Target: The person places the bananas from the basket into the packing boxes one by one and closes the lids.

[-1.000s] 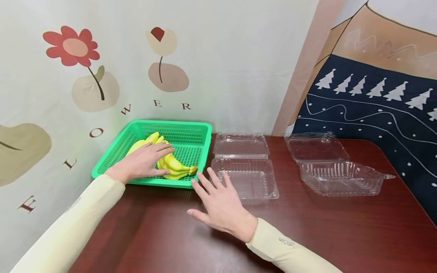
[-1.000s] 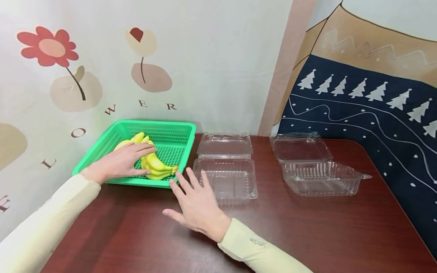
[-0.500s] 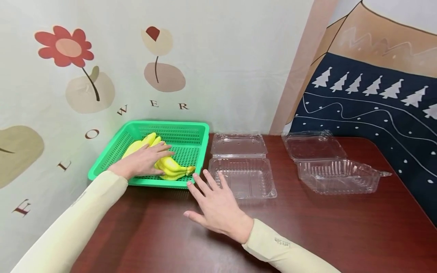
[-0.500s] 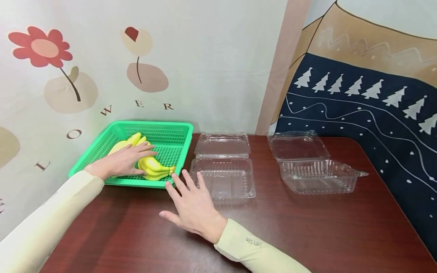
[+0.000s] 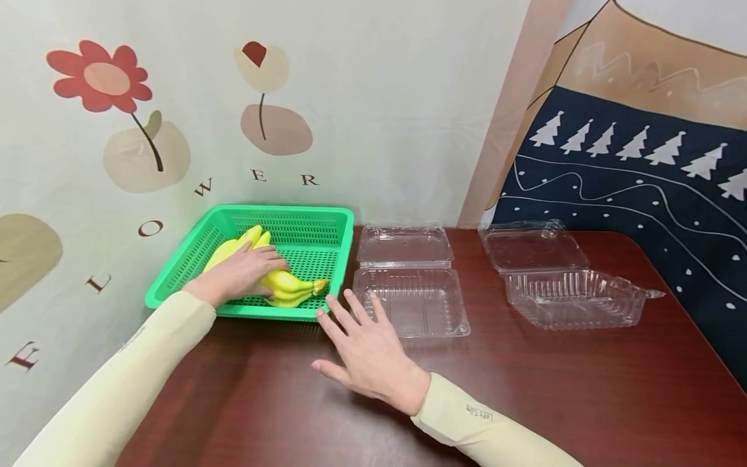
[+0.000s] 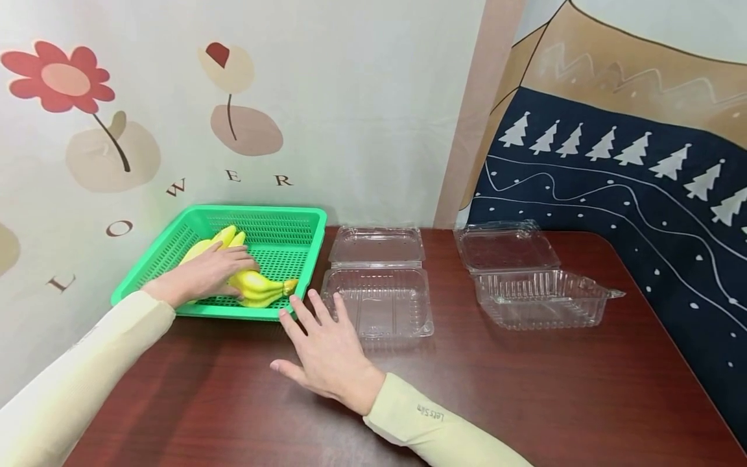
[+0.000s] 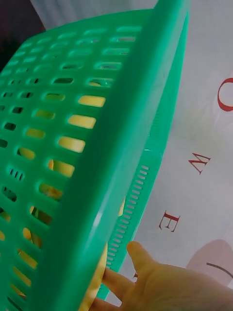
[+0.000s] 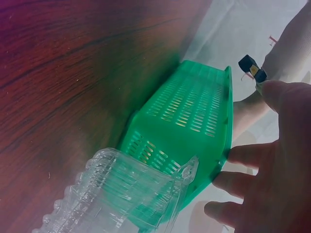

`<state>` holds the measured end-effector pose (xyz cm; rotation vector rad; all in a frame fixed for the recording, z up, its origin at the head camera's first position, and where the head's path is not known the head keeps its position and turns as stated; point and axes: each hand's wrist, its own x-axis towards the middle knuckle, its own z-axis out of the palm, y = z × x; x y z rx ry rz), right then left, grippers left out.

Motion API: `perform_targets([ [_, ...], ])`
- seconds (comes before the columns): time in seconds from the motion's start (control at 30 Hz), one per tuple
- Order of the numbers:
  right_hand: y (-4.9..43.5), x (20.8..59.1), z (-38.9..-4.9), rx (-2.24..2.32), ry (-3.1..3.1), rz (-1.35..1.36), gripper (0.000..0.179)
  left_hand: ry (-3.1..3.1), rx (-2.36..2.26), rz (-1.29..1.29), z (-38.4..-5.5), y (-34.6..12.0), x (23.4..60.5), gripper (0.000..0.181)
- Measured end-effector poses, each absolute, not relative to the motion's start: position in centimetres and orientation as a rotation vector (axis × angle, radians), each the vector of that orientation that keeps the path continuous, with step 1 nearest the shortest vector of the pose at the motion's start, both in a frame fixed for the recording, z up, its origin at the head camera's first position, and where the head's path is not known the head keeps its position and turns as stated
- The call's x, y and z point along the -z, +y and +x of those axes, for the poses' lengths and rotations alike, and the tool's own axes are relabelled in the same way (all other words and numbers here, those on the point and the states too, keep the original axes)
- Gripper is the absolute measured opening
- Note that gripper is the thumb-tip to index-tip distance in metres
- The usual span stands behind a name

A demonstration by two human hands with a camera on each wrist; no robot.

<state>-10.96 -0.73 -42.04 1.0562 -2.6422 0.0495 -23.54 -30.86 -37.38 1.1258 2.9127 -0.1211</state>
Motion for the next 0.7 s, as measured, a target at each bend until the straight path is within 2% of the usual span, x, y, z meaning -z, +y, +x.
perform_targets([
  [0.27,-0.7,42.0,-11.0,-0.059,-2.657,1.049,0.078,2.923,0.006,1.147,-23.2,-31.1,37.3,0.044],
  [0.7,0.3,41.5,-10.6,-0.107,-2.675,1.039,0.077,3.023,-0.118,1.170,-22.5,-31.7,37.3,0.046],
])
